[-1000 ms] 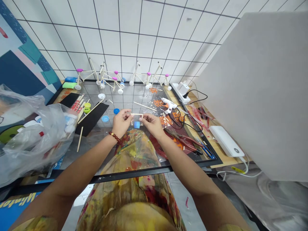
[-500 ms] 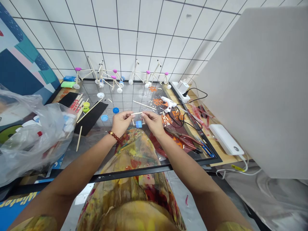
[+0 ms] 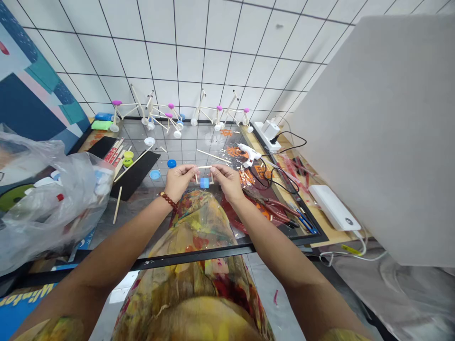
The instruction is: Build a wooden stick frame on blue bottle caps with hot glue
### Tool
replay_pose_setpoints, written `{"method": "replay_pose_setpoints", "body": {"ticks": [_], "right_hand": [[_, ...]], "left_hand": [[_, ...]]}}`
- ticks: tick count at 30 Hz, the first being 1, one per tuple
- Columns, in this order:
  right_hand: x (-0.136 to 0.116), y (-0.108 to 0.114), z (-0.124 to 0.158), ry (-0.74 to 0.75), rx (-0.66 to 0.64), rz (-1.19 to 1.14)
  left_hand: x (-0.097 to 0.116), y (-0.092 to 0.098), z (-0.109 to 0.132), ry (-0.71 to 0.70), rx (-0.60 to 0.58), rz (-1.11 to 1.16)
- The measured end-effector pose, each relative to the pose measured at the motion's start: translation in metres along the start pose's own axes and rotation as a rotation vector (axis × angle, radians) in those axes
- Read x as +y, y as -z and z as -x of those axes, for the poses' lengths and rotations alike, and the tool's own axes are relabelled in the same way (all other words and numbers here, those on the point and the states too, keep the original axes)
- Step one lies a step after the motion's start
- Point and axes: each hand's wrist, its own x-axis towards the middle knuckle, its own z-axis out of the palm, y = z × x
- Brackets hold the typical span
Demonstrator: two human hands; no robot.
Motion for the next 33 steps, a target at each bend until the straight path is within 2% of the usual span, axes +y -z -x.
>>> {"method": "replay_pose_setpoints", "body": {"ticks": [4, 14, 18, 24, 33], "right_hand": [[0.0017, 0.0011, -0.0012, -0.007, -0.031, -0.022], [0.0004, 0.004, -0.0045, -0.054, 0.047, -0.037], [-0.0004, 0.0053, -0.0047, -0.028, 0.042, 0.018], [-0.0029, 0.0044, -0.004, -0.081, -0.005, -0.1], [0.0011, 0.0019, -0.0037, -0.036, 0.051, 0.016]], "left_hand": [[0.0019, 0.0005, 0.001, -0.006, 0.007, -0.009], [0.0014, -0.0015, 0.0022, -0.007, -0.094, -0.04], [0.0, -0.0016, 0.0022, -0.001, -0.077, -0.031], [0.0025, -0.0011, 0.0019, 0.031, -0.033, 0.025], [0.0044, -0.0042, 0.0055, 0.018, -0.037, -0.044]]}}
